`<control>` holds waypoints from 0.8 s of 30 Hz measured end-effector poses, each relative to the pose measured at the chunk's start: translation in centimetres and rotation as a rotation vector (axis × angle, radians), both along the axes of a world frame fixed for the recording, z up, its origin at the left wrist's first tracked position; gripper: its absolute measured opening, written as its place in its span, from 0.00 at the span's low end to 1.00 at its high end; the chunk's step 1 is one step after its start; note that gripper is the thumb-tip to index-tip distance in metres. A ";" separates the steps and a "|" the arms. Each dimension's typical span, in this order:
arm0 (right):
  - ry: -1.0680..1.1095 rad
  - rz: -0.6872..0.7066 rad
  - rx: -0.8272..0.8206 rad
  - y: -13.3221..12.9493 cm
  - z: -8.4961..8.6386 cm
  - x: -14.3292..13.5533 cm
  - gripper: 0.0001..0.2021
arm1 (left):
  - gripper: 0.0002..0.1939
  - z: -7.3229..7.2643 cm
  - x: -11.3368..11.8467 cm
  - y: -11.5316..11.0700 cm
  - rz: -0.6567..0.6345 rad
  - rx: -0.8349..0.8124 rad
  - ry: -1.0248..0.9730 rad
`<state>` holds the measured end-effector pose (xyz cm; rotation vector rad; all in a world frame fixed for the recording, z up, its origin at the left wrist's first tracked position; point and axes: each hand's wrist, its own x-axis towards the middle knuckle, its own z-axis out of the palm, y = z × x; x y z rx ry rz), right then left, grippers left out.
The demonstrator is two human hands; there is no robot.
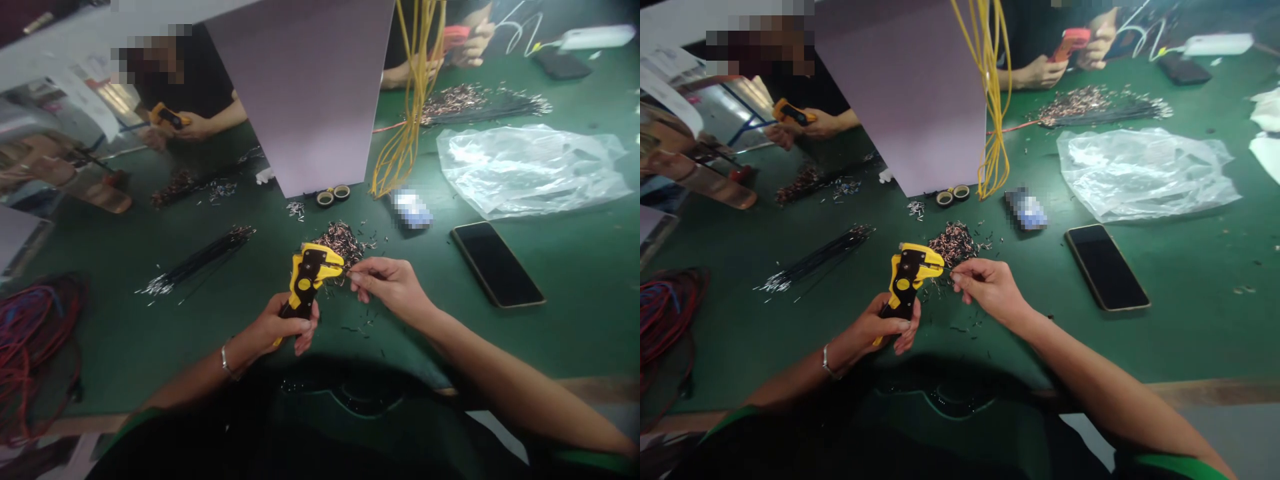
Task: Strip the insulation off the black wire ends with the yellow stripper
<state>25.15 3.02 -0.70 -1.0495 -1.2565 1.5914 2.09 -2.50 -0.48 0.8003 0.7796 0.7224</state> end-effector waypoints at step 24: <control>-0.032 -0.059 0.071 0.2 0.0 0.4 0.04 | 0.25 0.5 -0.5 1.0 -0.216 0.007 -0.096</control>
